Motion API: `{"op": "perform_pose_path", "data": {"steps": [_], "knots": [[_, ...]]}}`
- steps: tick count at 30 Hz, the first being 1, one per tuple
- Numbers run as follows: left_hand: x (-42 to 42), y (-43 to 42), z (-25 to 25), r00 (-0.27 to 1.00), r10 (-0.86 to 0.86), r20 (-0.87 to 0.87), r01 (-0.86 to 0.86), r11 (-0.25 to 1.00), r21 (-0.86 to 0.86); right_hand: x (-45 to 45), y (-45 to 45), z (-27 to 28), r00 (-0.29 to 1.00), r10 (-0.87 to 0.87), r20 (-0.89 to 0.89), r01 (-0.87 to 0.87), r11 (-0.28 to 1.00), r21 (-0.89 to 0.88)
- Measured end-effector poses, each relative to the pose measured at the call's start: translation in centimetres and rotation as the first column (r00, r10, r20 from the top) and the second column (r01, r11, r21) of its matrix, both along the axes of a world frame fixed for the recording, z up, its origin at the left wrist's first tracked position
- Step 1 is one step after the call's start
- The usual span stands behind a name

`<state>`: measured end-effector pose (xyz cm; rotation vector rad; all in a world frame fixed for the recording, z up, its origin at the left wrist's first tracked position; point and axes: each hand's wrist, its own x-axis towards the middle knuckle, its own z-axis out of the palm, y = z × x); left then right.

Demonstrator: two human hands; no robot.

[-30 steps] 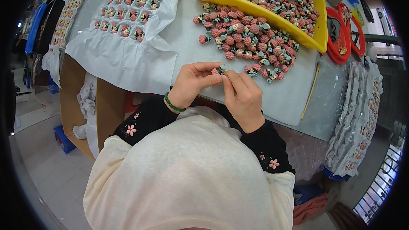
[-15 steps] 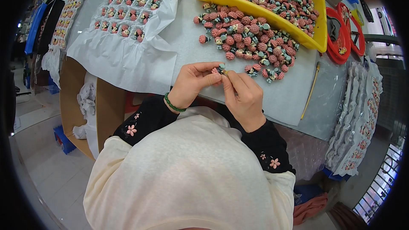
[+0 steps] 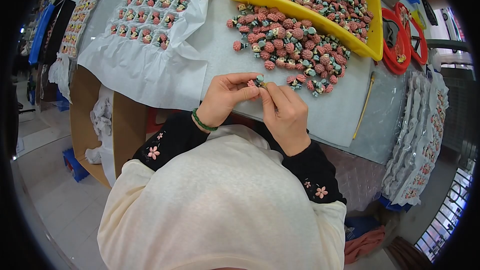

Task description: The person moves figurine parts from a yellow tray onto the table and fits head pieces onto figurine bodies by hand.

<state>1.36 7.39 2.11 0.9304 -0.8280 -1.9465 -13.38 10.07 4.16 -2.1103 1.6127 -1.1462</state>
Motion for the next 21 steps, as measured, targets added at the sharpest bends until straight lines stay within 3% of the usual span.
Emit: {"op": "perform_pose_path", "data": {"steps": [21], "knots": [[0.03, 0.00, 0.12, 1.000, -0.006, -0.018, 0.006, 1.000, -0.023, -0.42, -0.11, 0.12, 0.998, 0.057, -0.030, -0.058, 0.998, -0.033]]}}
